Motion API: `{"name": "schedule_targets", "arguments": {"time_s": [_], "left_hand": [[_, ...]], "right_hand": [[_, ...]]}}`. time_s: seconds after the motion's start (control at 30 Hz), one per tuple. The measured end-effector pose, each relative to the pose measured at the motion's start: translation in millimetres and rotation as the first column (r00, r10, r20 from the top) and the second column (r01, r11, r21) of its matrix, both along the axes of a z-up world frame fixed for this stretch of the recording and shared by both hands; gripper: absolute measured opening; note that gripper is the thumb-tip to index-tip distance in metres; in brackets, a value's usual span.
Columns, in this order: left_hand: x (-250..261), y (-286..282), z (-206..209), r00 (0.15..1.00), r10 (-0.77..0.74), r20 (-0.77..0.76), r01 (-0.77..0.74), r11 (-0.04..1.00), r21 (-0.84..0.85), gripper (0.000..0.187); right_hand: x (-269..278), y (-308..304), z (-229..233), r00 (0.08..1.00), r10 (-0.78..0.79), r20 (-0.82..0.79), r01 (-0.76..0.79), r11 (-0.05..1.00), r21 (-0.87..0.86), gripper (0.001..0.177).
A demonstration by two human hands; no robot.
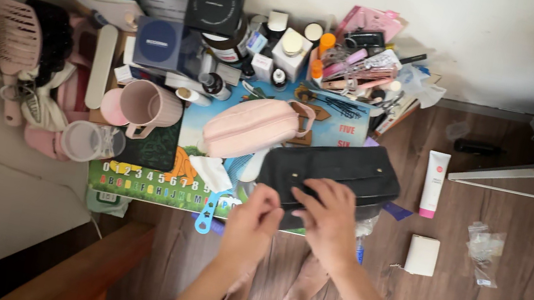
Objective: The person empties a black shoulder bag and a pink makeup bag, then places items such as a notebook, a hairbrush, and a tube of cream into the black bag. They also pick up and move a water bottle and a small white box on the floor.
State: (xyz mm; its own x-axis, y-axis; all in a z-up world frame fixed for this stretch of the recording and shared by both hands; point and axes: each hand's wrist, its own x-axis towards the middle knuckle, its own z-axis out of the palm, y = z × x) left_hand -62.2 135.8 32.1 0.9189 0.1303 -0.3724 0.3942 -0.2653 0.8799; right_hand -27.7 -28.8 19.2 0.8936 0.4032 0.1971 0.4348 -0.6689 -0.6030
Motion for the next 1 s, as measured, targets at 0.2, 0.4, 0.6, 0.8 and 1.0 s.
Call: {"name": "schedule_targets", "arguments": {"time_s": [0.2, 0.4, 0.6, 0.8, 1.0], "left_hand": [[-8.4, -8.2, 8.0, 0.988, -0.023, 0.152, 0.024, 1.000, -0.005, 0.016], [-26.4, 33.0, -40.6, 0.982, 0.150, -0.111, -0.131, 0.978, 0.163, 0.014], [-1.7, 54.5, -61.1, 0.966, -0.092, -0.241, 0.181, 0.907, 0.380, 0.022], [68.7, 77.7, -38.7, 0.941, -0.317, 0.120, 0.080, 0.550, 0.831, 0.071], [109.9, 78.3, -59.7, 0.926, -0.368, -0.084, 0.274, 0.503, 0.820, 0.070]], "right_hand": [[1.4, -20.2, 14.7, 0.995, -0.066, 0.077, 0.070, 0.996, -0.062, 0.014], [-15.7, -21.1, 52.6, 0.992, -0.122, -0.029, 0.122, 0.993, -0.002, 0.018], [-35.8, -14.0, 54.5, 0.927, -0.336, -0.167, 0.356, 0.929, 0.107, 0.016], [-28.7, -31.4, 39.7, 0.716, -0.620, -0.321, 0.665, 0.746, 0.040, 0.018], [-13.6, -50.8, 28.0, 0.542, -0.736, -0.405, 0.785, 0.616, -0.069, 0.014]]}}
